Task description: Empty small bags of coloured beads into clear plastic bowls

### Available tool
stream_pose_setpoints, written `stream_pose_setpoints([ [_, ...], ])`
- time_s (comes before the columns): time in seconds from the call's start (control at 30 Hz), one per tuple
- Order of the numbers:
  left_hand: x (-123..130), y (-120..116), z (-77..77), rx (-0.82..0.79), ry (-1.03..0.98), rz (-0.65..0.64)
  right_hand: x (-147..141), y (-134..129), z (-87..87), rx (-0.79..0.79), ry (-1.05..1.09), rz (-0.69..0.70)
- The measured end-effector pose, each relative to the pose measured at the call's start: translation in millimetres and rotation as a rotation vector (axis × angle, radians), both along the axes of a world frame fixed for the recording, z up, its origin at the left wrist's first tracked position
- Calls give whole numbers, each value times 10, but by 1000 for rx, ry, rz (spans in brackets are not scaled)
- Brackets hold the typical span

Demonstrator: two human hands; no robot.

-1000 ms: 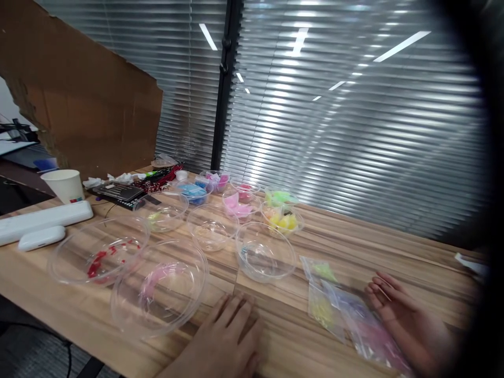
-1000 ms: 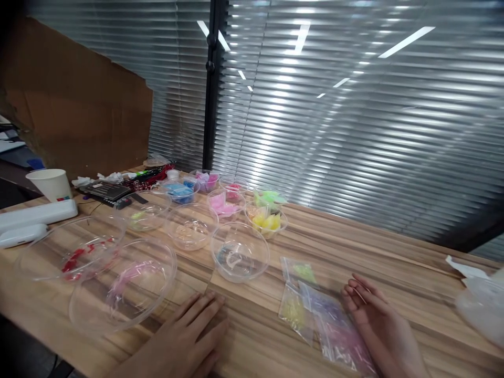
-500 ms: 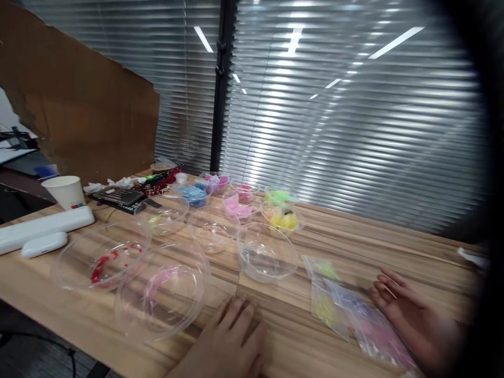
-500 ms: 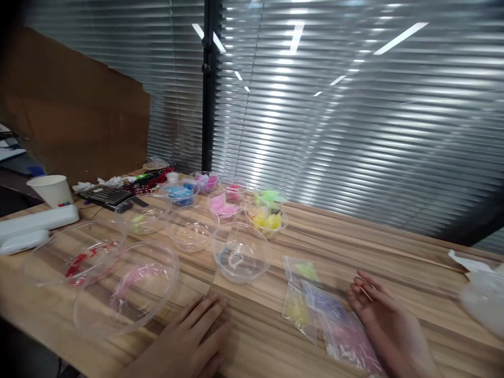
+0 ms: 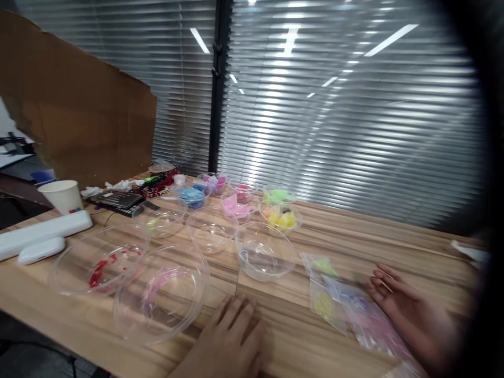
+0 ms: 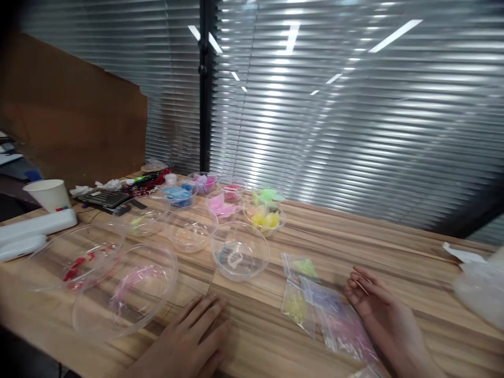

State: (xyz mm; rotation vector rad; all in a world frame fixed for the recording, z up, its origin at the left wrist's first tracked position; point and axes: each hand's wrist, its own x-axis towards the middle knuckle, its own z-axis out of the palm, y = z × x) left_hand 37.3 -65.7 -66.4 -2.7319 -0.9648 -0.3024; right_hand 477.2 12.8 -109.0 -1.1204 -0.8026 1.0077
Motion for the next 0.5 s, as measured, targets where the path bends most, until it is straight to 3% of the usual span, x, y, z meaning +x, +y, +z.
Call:
stream_pose_setpoints([
  [0.13,-70,29,-4,130,21,-73,-110,-56,195,50,81,-27],
  [0.27,-136,151,-84,352,-76,-177,88,-51,303,128,157,-171],
  [0.5,-144,221,-184,394,-170,-222,670,-2,111,119,381,-348],
])
